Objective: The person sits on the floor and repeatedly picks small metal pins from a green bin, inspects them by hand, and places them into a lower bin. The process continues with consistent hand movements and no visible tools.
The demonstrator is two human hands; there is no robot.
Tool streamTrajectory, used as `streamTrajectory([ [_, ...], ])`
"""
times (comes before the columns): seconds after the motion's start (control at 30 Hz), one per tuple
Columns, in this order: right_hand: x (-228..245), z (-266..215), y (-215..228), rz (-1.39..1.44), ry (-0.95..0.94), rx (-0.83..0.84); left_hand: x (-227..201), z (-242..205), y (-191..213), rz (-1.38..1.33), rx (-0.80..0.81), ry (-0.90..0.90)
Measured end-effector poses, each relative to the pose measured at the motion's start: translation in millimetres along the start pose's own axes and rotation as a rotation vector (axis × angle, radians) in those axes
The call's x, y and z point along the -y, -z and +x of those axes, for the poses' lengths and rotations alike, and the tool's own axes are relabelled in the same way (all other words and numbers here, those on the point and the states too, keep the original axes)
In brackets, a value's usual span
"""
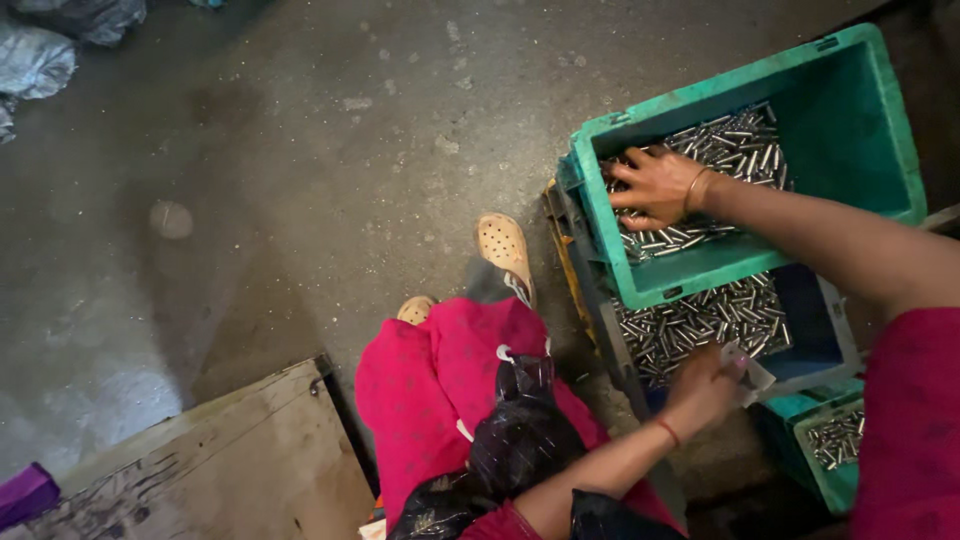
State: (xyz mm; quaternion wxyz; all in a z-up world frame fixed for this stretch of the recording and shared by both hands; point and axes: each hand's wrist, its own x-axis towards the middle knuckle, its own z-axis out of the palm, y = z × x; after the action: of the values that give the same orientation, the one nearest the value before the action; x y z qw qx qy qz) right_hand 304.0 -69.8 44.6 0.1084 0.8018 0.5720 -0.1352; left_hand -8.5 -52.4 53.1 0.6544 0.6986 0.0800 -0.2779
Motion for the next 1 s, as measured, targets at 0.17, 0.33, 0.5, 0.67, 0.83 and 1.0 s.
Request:
streamTrajectory([
  [0.17,-2,11,7,0.123,-0.046,0.085,12,14,-2,0.051,0.022,-0.024],
  [0.33,1,3,22,0.215,-0.214,0.038,17,22,-2,0.030,0.003,0.060],
  [0.5,-2,-28,31,0.726,-0.444,-0.215,20,19,-9,0.097,-0.043,0.005],
  [0.67,-18,-79,41,1.925,-0.778,-0.152,21,21,-9,0.052,-0.004,0.023],
  [0.83,-11,-101,46,2.151,-0.784,-0.161,22,22,-6,0.089,0.009,0.043],
  [1.0,5,-103,54,2.159,-0.903,-0.279,14,20,-1,0.092,0.037,0.099],
])
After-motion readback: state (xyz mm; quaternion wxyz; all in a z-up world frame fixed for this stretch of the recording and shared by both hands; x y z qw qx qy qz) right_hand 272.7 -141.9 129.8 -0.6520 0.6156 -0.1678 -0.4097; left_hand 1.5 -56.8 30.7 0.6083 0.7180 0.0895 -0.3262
